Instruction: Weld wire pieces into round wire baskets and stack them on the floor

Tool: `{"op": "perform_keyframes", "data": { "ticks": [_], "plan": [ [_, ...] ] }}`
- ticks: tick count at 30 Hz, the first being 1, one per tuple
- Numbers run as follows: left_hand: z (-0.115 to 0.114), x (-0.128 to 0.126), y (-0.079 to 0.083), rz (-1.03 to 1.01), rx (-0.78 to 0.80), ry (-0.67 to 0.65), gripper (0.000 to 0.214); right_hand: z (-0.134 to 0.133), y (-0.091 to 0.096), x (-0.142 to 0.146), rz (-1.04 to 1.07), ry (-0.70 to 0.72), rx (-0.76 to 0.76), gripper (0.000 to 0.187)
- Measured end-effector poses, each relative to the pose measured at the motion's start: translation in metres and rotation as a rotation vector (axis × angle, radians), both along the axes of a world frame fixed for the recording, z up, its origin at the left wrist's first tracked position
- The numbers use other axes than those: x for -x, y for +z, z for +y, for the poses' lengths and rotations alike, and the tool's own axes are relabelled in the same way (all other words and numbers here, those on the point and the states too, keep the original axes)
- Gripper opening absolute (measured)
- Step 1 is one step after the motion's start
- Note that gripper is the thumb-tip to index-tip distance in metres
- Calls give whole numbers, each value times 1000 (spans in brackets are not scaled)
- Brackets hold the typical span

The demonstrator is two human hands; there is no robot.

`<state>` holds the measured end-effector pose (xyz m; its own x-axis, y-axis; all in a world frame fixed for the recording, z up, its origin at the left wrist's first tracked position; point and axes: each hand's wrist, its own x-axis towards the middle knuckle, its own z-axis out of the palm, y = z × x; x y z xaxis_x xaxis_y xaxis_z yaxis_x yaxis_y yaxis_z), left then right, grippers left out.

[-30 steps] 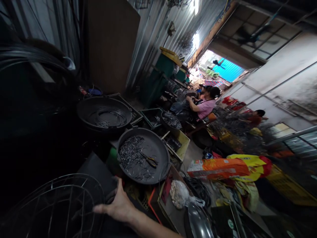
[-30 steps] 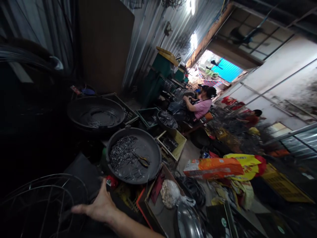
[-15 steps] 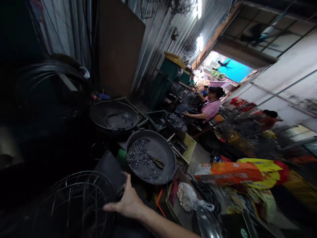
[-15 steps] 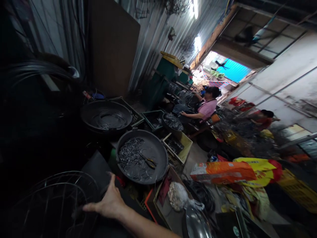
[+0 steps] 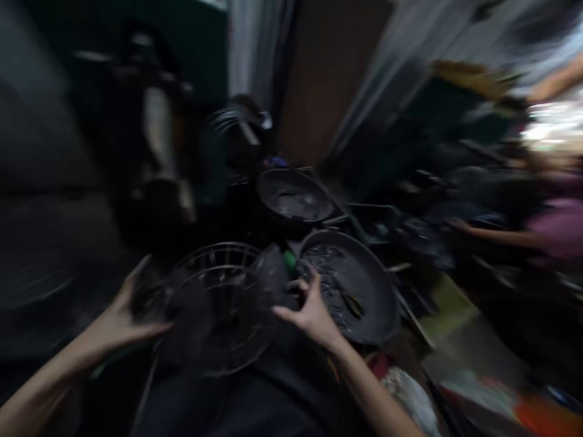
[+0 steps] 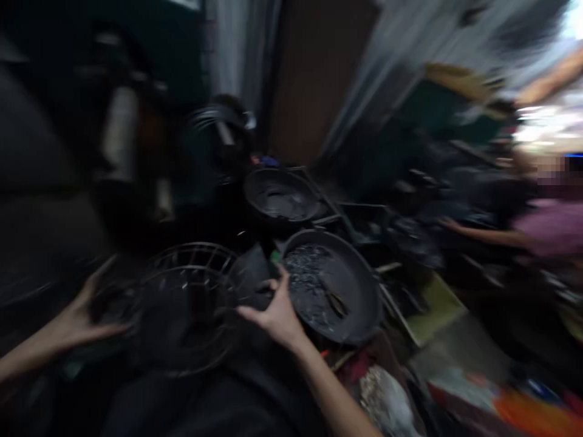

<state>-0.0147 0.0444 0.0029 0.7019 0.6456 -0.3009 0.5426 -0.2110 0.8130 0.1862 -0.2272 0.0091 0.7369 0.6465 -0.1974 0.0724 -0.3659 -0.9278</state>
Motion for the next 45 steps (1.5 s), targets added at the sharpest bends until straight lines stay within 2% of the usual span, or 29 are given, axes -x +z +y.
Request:
{"op": "perform_keyframes", "data": {
  "ticks": [1,2,4,10,15,20,27,30,36,45],
  "plan": [
    [-10,19,6,-34,72,8,115,-3,2,-2,-30,17,-6,110],
    [-19,31,11,-103,129,6,124,-5,3,-4,-54,38,-13,111],
    [-31,41,18,-212,121,22,132,-10,0,-9,-83,79,-31,112],
    [-52,37,35,-391,-56,2,132,-27,-7,-12,-189,149,-170,110],
    [-63,39,42,-390,-145,-41,130,-31,-6,-16,-239,127,-291,109],
    [-71,42,25,-387,-60,37,126,-28,-8,-20,-199,167,-264,107],
    [-83,45,4,-279,279,268,118,-7,-28,-25,-120,168,-193,105],
    [-86,49,-4,-281,286,350,113,2,-33,-25,-86,200,-190,104],
    [-81,65,-27,-337,357,416,117,21,-31,-22,-90,242,-145,105],
    [-66,85,-37,-382,422,458,117,65,-20,-17,-143,317,-93,105]
  ]
}}
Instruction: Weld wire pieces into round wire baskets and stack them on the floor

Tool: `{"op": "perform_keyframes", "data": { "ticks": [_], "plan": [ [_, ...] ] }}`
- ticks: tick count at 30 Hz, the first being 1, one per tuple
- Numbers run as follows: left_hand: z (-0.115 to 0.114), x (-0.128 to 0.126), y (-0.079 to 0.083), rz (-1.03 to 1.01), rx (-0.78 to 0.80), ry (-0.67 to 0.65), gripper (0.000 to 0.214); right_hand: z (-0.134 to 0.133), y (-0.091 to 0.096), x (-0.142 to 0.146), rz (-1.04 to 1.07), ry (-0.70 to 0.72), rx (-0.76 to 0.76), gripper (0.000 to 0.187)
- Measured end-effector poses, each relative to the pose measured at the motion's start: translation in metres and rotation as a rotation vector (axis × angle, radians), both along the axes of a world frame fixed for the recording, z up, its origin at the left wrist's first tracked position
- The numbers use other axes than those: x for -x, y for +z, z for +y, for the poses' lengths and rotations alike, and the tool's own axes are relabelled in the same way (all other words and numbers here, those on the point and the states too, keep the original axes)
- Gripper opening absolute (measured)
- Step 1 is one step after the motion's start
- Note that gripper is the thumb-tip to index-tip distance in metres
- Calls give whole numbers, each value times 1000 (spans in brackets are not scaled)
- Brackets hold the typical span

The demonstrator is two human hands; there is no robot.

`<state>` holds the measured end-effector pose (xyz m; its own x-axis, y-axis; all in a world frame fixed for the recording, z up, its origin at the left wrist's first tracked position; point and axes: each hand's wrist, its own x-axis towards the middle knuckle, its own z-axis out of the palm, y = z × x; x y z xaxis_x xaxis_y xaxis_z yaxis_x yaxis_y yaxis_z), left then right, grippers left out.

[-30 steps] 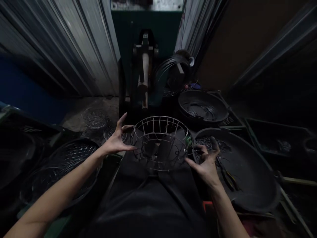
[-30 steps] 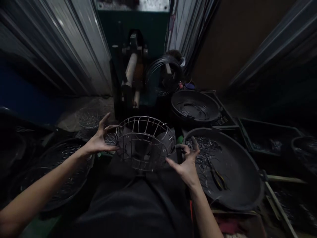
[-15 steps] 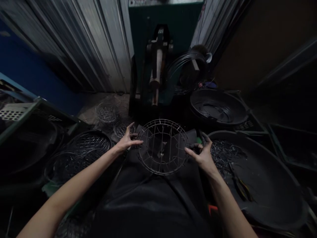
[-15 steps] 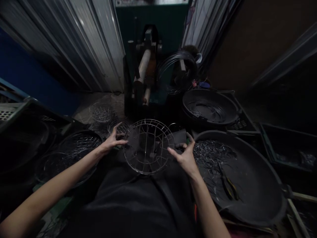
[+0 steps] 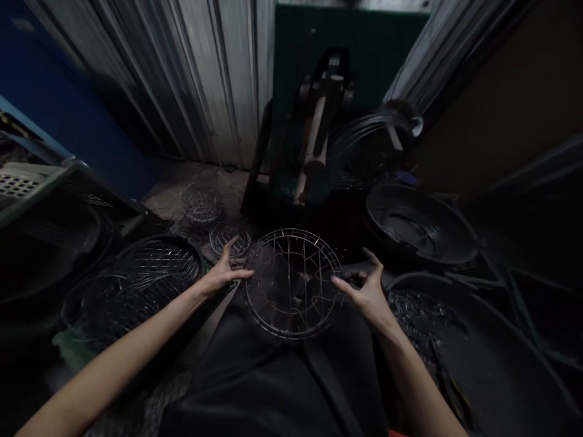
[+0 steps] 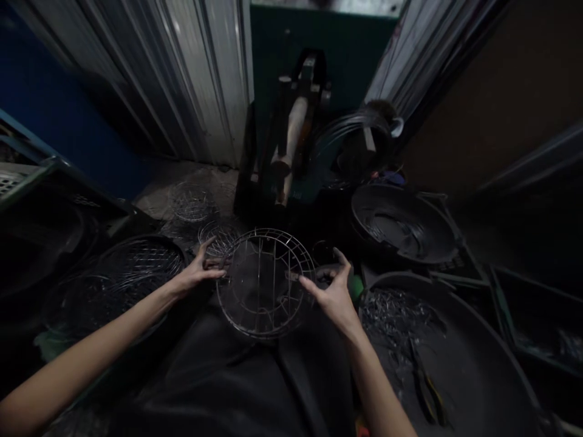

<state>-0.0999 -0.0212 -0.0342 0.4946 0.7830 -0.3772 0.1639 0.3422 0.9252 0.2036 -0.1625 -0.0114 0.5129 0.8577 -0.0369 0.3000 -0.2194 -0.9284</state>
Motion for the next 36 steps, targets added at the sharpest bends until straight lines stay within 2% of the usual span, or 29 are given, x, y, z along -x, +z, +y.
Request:
{"op": "perform_keyframes", "data": {
  "ticks": [3,8,12,15,19,22,27,32,36],
  "plan": [
    [5,7,3,11,-3,48,113,24,7,2,-15,21,18,104],
    [21,11,17,41,-54,178,108,65,22,5,58,72,11,103],
    [30,10,8,-19,-110,238,115,85,19,1,38,113,-56,103],
    [30,9,-6,-51,-83,256,125,87,12,-3,-23,130,-100,102],
    [26,10,-18,-50,-77,218,126,74,11,-2,-113,128,-124,99],
    [22,9,-18,-66,-74,168,124,62,14,-1,-138,133,-106,98],
    [17,4,-9,-1,-72,165,124,51,14,-10,-116,155,-77,101],
    [25,3,-8,3,-132,199,120,59,13,-15,-128,167,-105,99],
    [43,1,-27,-92,-146,174,124,76,9,-13,-180,163,-151,100]
  ]
}}
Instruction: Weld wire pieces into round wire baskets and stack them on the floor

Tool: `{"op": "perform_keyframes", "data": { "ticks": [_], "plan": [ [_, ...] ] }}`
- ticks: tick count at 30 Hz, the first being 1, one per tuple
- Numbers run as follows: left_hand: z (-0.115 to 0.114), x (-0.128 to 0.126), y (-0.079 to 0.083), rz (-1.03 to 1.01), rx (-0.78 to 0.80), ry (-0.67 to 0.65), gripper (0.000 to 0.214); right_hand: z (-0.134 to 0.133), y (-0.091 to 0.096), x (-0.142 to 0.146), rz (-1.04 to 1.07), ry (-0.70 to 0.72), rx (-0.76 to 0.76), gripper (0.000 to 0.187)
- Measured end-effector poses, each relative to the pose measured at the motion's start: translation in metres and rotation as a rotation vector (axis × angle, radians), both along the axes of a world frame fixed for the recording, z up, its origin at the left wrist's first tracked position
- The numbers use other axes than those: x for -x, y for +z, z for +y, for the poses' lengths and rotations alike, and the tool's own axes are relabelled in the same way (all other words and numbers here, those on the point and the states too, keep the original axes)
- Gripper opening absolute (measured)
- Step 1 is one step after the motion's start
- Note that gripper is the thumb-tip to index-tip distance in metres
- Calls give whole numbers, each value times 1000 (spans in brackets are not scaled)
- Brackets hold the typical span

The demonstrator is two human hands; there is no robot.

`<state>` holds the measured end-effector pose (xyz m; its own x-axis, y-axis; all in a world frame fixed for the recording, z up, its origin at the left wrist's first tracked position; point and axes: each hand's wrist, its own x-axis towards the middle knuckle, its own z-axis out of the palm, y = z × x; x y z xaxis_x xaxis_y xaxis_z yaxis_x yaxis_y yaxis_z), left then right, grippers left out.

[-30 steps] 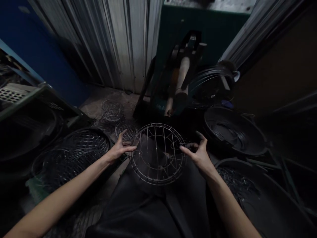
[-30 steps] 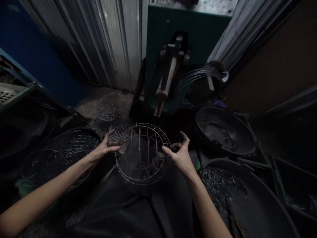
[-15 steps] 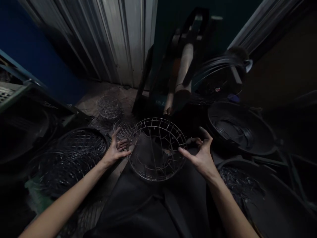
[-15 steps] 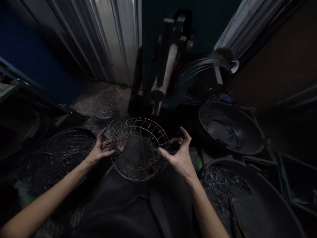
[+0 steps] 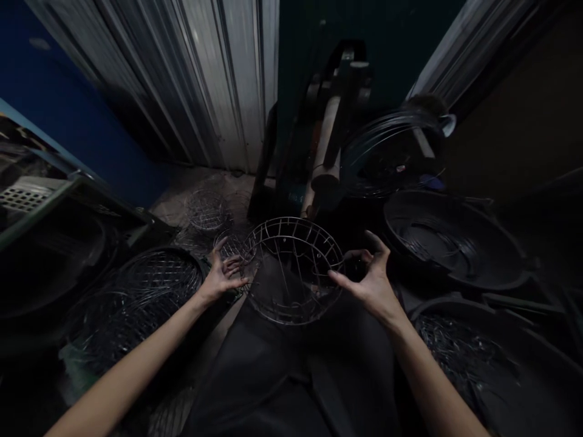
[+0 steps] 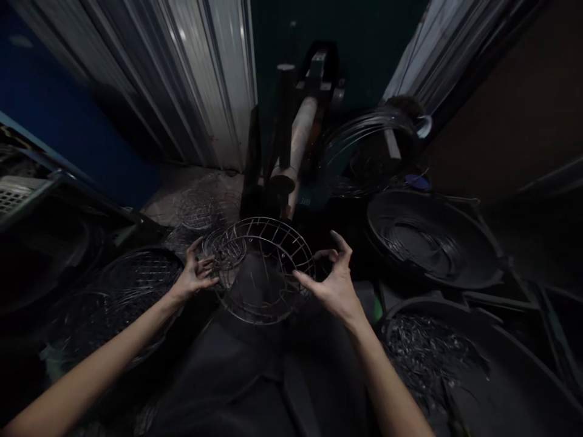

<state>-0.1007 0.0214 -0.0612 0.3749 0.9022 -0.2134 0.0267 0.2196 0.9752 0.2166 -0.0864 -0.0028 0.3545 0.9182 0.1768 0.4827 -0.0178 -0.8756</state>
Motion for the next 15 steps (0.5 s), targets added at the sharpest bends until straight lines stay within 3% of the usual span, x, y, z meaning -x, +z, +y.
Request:
{"op": "perform_keyframes", "data": {
  "ticks": [7,15],
  "plan": [
    [32,-17,-49,-132,-31,-16,132,20,-21,-6,-94,-42,-18,99],
    [67,-36,-61,-211,-129,-137,140,39,-43,-20,-247,-58,-120,97]
  ]
}}
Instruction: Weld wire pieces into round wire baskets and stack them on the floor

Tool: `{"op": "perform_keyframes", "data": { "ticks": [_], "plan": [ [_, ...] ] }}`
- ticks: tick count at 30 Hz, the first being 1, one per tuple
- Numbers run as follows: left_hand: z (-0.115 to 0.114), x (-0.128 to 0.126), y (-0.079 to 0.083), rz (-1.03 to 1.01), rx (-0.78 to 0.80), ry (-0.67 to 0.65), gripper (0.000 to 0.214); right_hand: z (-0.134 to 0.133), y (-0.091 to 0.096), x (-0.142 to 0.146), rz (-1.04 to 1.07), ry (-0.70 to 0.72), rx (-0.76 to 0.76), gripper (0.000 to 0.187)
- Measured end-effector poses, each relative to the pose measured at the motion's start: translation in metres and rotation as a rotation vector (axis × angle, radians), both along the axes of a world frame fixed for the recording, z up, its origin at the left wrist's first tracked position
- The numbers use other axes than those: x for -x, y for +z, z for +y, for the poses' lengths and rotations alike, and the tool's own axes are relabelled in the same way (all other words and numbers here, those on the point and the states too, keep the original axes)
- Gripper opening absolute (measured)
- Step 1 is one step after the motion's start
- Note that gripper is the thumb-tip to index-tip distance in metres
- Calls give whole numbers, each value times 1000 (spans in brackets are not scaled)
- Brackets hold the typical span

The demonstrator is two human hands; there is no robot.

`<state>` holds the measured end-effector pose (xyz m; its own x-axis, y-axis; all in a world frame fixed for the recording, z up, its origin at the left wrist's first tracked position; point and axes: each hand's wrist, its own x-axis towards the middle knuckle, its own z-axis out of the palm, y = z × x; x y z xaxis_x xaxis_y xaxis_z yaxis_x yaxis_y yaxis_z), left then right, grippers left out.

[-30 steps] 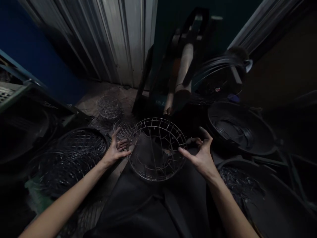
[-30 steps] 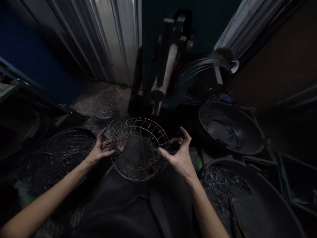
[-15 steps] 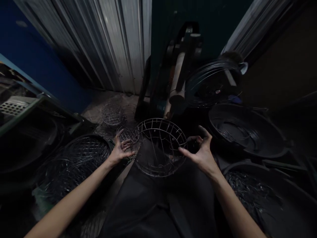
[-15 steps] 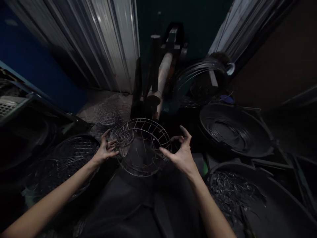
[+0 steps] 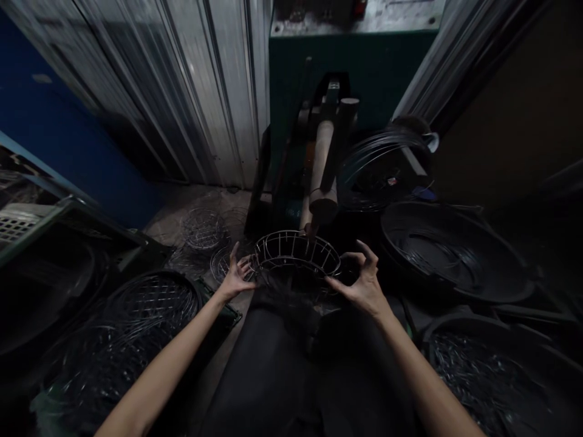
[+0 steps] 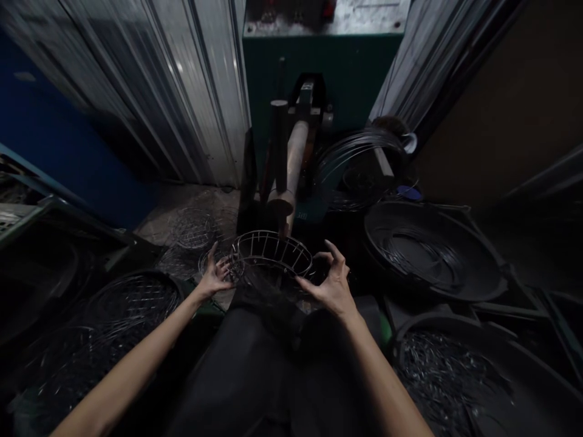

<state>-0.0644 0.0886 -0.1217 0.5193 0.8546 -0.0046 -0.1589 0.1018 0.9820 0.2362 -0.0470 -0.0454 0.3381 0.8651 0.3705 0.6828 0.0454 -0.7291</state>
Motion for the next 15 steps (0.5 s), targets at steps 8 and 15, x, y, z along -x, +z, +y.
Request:
{"op": "perform_keyframes", "data": {
  "ticks": [8,15],
  "plan": [
    [-1,1,1,-5,-62,-48,140,-6,-10,2,30,31,-69,94],
    [-14,23,23,158,-131,-61,129,-44,-9,30,163,-122,-15,91]
  ]
}}
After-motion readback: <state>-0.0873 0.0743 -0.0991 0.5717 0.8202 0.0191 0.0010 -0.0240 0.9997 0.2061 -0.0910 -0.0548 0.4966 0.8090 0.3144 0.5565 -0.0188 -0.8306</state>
